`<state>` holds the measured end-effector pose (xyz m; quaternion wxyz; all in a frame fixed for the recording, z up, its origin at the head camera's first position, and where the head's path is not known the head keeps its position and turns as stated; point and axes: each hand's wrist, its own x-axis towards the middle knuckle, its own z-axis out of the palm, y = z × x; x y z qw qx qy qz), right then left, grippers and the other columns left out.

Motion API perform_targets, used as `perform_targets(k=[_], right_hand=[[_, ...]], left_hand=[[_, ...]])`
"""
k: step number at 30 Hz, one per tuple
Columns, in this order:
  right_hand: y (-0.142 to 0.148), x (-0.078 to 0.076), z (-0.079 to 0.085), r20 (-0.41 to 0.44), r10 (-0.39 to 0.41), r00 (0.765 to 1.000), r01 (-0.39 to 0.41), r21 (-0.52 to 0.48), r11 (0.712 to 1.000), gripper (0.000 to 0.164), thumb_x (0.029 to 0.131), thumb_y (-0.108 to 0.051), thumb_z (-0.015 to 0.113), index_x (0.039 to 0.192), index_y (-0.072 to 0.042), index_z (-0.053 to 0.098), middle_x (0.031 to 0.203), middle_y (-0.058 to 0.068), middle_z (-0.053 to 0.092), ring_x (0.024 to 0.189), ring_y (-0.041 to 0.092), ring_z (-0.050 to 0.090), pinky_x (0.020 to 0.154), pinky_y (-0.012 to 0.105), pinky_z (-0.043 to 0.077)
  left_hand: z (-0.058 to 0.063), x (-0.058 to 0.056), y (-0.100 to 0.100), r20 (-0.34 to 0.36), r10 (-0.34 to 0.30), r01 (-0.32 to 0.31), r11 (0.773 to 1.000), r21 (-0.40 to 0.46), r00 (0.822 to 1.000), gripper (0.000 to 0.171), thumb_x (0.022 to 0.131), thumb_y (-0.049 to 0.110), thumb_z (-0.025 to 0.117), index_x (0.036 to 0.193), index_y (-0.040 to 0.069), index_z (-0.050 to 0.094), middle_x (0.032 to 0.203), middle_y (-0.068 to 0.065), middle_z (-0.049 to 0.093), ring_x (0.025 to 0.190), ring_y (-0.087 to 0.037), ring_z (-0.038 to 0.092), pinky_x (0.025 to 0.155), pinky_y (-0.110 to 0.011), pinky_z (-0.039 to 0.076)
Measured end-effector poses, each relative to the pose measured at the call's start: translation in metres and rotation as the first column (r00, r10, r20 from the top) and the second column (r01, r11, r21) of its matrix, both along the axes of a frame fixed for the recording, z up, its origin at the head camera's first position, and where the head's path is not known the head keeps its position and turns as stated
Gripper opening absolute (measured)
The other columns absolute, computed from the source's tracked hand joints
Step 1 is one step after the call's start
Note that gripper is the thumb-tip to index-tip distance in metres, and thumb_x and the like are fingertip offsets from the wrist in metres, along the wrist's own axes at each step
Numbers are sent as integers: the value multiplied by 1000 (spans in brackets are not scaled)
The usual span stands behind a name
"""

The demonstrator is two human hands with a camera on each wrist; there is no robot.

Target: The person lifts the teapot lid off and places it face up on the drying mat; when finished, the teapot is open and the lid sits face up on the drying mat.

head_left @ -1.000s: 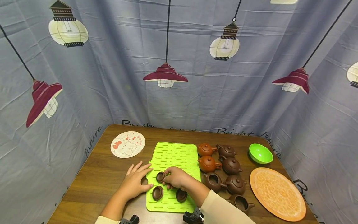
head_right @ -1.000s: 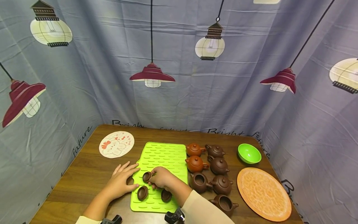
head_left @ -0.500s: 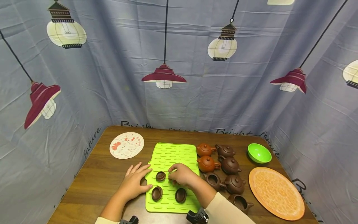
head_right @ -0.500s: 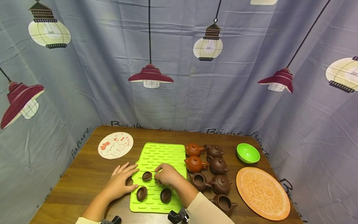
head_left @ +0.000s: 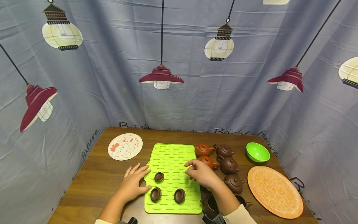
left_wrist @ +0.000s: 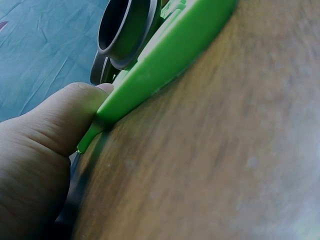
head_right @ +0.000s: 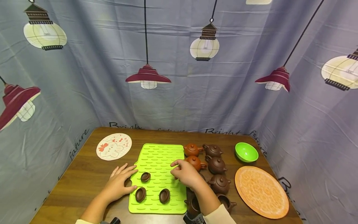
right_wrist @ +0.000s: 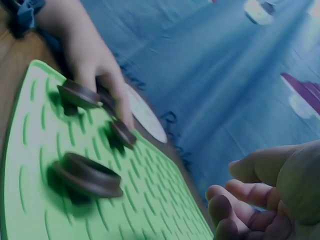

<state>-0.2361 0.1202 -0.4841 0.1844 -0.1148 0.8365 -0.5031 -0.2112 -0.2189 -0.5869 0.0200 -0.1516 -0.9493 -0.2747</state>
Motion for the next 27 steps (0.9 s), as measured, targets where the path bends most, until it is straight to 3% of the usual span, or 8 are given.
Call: perform_targets(k=[9, 18, 27], right_hand=[[40, 9, 1, -89, -216, 972, 217, 8, 976, 24, 102, -15, 68, 124, -5, 66, 98, 6, 66, 80, 20, 60, 67, 32, 53], [91, 12, 7, -148, -239, 960, 237, -36, 971, 35, 102, -15, 69, 134, -3, 61, 108, 11, 66, 84, 19, 59, 66, 27, 52], [132, 21, 1, -198, -305, 931, 332, 119, 936, 37, 102, -17, 70, 136, -4, 60, 114, 10, 69, 91, 18, 61, 70, 25, 52]], left_hand=[[-1, 0, -2, 14, 3, -3, 1000, -14, 1000, 73, 85, 52, 83, 149, 23, 61, 163, 5, 47, 158, -36, 27, 127, -68, 7], [-1, 1, 1, 17, -1, 1, 1000, 9, 1000, 73, 86, 52, 83, 148, 23, 61, 164, 5, 46, 159, -36, 27, 128, -67, 5], [-1, 1, 1, 9, -3, 3, 1000, -2, 1000, 73, 85, 51, 83, 148, 22, 61, 164, 4, 46, 158, -37, 27, 128, -67, 6]])
